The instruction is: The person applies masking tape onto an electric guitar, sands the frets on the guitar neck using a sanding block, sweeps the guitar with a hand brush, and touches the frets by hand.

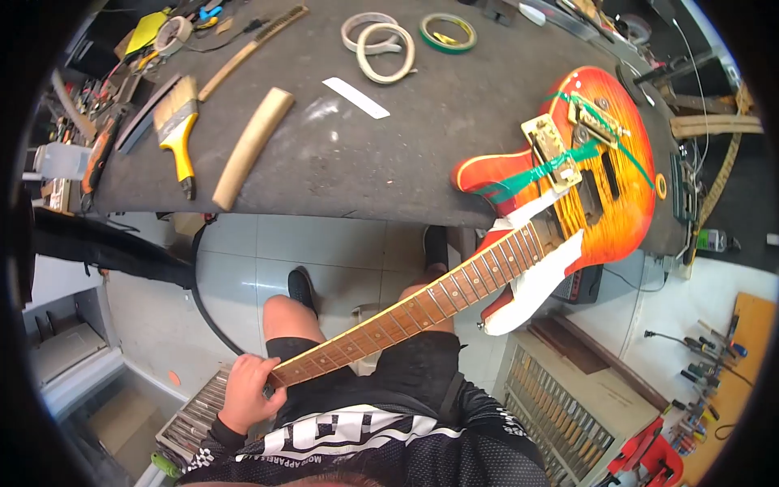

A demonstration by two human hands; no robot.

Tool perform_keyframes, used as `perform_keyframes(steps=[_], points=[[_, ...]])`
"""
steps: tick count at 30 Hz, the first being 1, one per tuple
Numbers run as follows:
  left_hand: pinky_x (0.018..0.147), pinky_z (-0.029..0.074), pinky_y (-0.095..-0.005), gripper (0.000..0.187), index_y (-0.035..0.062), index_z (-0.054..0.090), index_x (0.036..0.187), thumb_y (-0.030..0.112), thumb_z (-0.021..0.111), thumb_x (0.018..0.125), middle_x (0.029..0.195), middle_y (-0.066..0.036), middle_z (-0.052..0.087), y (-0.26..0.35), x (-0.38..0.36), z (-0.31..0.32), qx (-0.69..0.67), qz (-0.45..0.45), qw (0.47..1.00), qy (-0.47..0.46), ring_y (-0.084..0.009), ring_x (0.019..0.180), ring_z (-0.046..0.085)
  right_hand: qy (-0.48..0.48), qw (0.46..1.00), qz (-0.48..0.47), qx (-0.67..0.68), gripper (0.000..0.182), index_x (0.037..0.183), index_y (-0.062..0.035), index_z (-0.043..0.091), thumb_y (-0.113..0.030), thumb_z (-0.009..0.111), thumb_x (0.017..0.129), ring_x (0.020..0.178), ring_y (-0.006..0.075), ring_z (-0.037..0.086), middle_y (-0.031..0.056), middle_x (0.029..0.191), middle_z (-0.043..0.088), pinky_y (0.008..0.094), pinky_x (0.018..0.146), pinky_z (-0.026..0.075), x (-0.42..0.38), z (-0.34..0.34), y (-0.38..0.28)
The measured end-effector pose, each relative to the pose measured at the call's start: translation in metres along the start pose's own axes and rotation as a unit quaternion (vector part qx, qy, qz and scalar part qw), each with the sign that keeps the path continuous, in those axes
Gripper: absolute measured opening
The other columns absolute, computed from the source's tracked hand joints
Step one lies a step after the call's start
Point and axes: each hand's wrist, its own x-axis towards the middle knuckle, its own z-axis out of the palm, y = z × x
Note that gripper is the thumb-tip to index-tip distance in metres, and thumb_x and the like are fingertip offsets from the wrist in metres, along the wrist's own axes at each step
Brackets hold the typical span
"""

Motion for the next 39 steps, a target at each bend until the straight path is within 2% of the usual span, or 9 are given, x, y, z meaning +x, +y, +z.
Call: perform_keyframes(steps=[10, 17, 18, 19, 21, 26, 30, 34, 39], points=[[0.122, 0.049, -0.059, 0.041, 0.0023, 0.07, 0.122, 0.009, 0.075, 0.082, 0.097, -0.015, 0.067, 0.003, -0.003, 0.01, 0.06, -0.06, 0.987, 0.138, -0.0408, 0.102, 0.069, 0.063, 0.98, -0.15, -0.113, 0.047, 0.128, 0.0036, 0.078, -0.037, 0.065, 0.108, 0.109, 0.0354, 0.082, 0.0219, 0.123, 0.085, 0.0479, 0.089, 0.064, 0.083, -0.077, -0.005], [0.126, 0.046, -0.0582, 0.05, 0.0029, 0.069, 0.133, 0.004, 0.071, 0.083, 0.107, -0.016, 0.069, 0.006, 0.002, 0.018, 0.054, -0.071, 0.972, 0.219, -0.0413, 0.108, 0.07, 0.181, 0.963, -0.128, -0.153, 0.049, 0.129, 0.0045, 0.077, -0.038, 0.065, 0.108, 0.11, 0.0355, 0.083, 0.0224, 0.123, 0.085, 0.0478, 0.09, 0.064, -0.061, -0.081, 0.077], [0.126, 0.046, -0.0576, 0.052, 0.0035, 0.068, 0.134, 0.003, 0.07, 0.083, 0.109, -0.016, 0.07, 0.009, 0.004, 0.018, 0.051, -0.083, 0.969, 0.225, -0.041, 0.112, 0.07, 0.188, 0.96, -0.128, -0.161, 0.049, 0.129, 0.0045, 0.077, -0.038, 0.065, 0.108, 0.11, 0.0355, 0.083, 0.0224, 0.123, 0.085, 0.0478, 0.09, 0.064, -0.091, -0.132, 0.03], [0.126, 0.046, -0.0573, 0.053, 0.0039, 0.067, 0.136, 0.003, 0.07, 0.083, 0.112, -0.016, 0.07, 0.009, 0.006, 0.018, 0.053, -0.081, 0.967, 0.236, -0.0404, 0.114, 0.07, -0.033, 0.98, 0.152, -0.125, 0.052, 0.135, 0.0064, 0.071, -0.04, 0.062, 0.113, 0.105, 0.0342, 0.086, 0.0227, 0.125, 0.085, 0.047, 0.089, 0.066, -0.103, -0.171, -0.076], [0.126, 0.045, -0.0565, 0.056, 0.0047, 0.066, 0.139, 0.003, 0.07, 0.083, 0.117, -0.016, 0.071, 0.009, 0.012, 0.021, 0.063, -0.078, 0.963, 0.251, -0.0391, 0.119, 0.07, -0.077, 0.982, 0.174, -0.018, 0.051, 0.13, 0.002, 0.071, -0.045, 0.054, 0.12, 0.099, 0.0283, 0.087, 0.0204, 0.121, 0.085, 0.0422, 0.082, 0.068, -0.177, -0.236, -0.255], [0.127, 0.044, -0.0532, 0.063, 0.0072, 0.064, 0.143, 0.003, 0.073, 0.081, 0.123, -0.014, 0.07, 0.023, 0.034, 0.022, 0.125, -0.06, 0.952, 0.274, -0.0383, 0.125, 0.068, 0.114, 0.926, -0.271, -0.238, 0.037, 0.129, -0.0014, 0.067, -0.032, 0.076, 0.11, 0.098, 0.0325, 0.079, 0.0149, 0.109, 0.079, 0.043, 0.092, 0.063, -0.208, -0.316, -0.475], [0.121, 0.046, -0.0516, 0.065, 0.0073, 0.064, 0.142, 0.004, 0.076, 0.078, 0.122, -0.013, 0.068, 0.043, 0.055, 0.025, 0.122, -0.054, 0.952, 0.274, -0.0383, 0.123, 0.067, 0.191, 0.748, -0.473, -0.425, 0.067, 0.143, -0.0017, 0.065, -0.04, 0.091, 0.094, 0.119, 0.0401, 0.073, 0.0182, 0.129, 0.073, 0.0498, 0.105, 0.059, -0.119, -0.341, -0.523], [0.111, 0.048, -0.0508, 0.061, 0.0075, 0.064, 0.137, 0.005, 0.078, 0.077, 0.118, -0.013, 0.066, 0.06, 0.078, 0.028, 0.137, -0.04, 0.947, 0.287, -0.0372, 0.118, 0.066, -0.039, 0.848, -0.199, -0.49, 0.074, 0.14, -0.0028, 0.072, -0.063, 0.081, 0.099, 0.118, 0.0386, 0.077, 0.0189, 0.121, 0.08, 0.0477, 0.101, 0.06, -0.082, -0.363, -0.558], [0.096, 0.05, -0.0492, 0.049, 0.0081, 0.064, 0.125, 0.006, 0.078, 0.078, 0.11, -0.011, 0.065, 0.071, 0.102, 0.032, 0.127, -0.039, 0.952, 0.277, -0.036, 0.109, 0.066, -0.143, 0.862, -0.128, -0.47, 0.081, 0.13, -0.0026, 0.082, -0.077, 0.064, 0.105, 0.11, 0.036, 0.08, 0.0194, 0.113, 0.083, 0.0485, 0.096, 0.061, -0.045, -0.379, -0.578]])
